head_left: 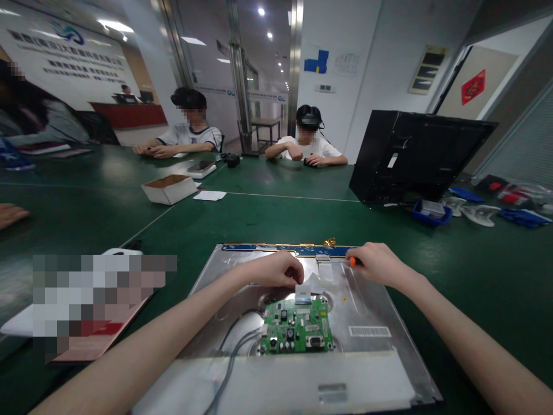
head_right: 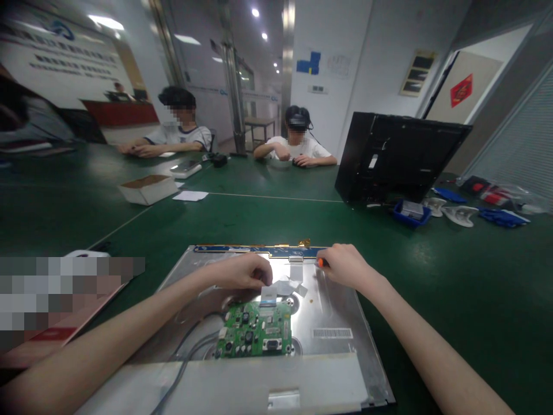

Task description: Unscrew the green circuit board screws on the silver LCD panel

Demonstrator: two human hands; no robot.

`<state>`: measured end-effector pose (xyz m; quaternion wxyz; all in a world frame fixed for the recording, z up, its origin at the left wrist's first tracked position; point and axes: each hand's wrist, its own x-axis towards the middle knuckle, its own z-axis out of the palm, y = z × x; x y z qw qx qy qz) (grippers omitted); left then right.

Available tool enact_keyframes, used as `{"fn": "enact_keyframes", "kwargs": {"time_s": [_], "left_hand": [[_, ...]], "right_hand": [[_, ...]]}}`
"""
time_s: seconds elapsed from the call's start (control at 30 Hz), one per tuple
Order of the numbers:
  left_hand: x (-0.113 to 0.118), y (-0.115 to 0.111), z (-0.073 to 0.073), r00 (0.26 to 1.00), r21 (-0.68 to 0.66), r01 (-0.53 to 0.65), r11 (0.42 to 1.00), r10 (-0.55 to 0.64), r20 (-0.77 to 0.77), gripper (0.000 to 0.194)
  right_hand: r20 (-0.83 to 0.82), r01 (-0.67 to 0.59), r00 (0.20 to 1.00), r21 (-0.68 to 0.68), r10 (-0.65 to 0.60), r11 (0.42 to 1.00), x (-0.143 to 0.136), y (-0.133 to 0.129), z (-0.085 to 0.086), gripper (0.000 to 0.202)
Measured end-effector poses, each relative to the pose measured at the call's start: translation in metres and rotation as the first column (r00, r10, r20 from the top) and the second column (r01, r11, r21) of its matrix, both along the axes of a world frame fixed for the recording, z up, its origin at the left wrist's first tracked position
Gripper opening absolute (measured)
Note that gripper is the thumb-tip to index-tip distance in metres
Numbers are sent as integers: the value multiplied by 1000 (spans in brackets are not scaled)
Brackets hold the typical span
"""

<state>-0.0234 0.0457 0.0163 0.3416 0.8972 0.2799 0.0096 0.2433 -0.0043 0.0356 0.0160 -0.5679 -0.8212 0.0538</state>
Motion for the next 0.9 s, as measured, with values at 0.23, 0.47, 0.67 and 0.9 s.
{"fn": "enact_keyframes", "kwargs": {"time_s": [0.23, 0.47, 0.67, 0.9], "left_hand": [[-4, 1, 4, 1000, -37, -23, 999, 22, -9, 5], [-14, 13, 3, 995, -147, -44, 988, 56, 82, 7], [-19, 19, 4, 995, -100, -86, 991, 91, 44, 4], [-19, 19, 5, 996, 11, -90, 996, 90, -4, 7]], "right_hand": [[-370, -377, 867, -49, 334, 925, -41, 2, 4, 30], [-414, -559, 806, -295, 423, 775, -67, 24, 0, 26], [-327, -529, 845, -391, 424, 753, -73, 38, -2, 25], [-183, -485, 873, -409, 451, 773, -82, 37, 2, 31]]}}
